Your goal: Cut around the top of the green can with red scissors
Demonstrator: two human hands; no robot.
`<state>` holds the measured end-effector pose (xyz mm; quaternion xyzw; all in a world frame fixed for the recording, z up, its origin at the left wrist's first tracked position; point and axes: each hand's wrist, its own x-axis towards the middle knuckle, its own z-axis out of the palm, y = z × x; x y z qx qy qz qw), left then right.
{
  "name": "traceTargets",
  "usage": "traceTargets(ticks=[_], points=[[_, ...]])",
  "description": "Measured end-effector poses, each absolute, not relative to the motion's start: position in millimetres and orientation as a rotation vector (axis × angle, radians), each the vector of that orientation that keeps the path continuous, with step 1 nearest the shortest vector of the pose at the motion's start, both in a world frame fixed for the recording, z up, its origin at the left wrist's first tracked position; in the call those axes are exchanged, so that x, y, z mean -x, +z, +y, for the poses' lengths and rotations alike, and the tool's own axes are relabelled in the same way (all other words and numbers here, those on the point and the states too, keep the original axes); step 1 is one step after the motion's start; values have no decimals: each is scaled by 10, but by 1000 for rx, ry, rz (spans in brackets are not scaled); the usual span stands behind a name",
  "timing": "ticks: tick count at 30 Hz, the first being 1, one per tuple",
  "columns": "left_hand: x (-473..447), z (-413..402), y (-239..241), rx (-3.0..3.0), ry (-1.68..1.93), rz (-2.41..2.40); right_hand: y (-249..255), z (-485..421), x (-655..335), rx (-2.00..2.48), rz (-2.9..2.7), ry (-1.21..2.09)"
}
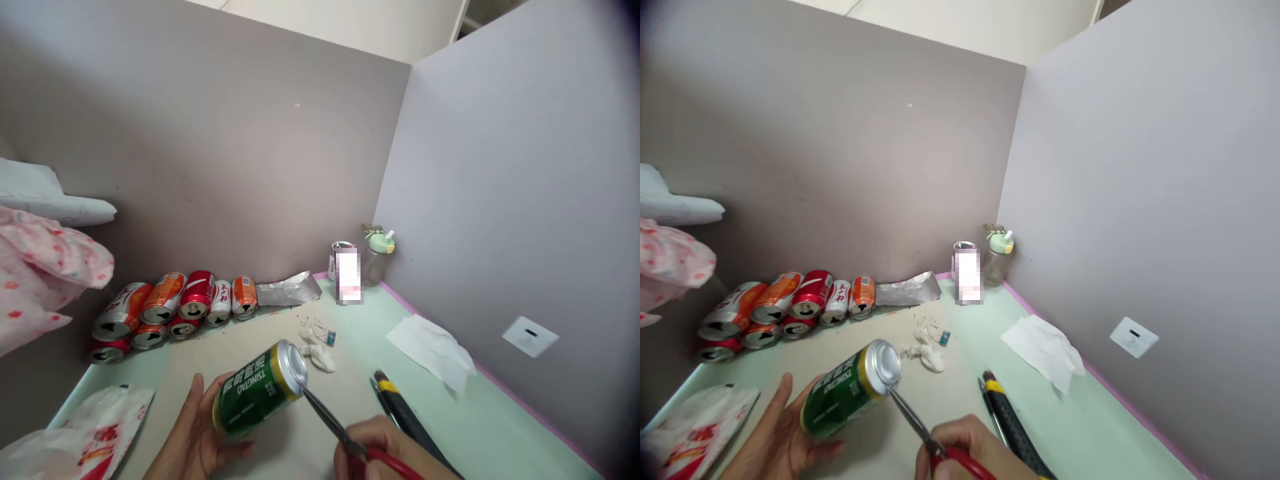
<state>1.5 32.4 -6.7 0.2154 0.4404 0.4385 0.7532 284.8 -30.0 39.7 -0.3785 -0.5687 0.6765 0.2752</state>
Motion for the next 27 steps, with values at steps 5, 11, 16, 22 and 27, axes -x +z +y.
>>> traceTargets(ticks=[5,11,16,22,27], points=[[-202,158,95,-467,967,1073,180,-328,-2843,1086,-1681,1678],[-211,103,183,-476,1019,1023,2,-333,-2801,1321,-1929,1243],[-145,122,106,-471,926,980,-76,-373,-2817,1359,-2123,725],[-125,120,79,-488,770,935,11,-447,-2765,1339,-2126,689],[-121,137,87,-583,845,1016,140,-450,-2710,1435,-2033,842]])
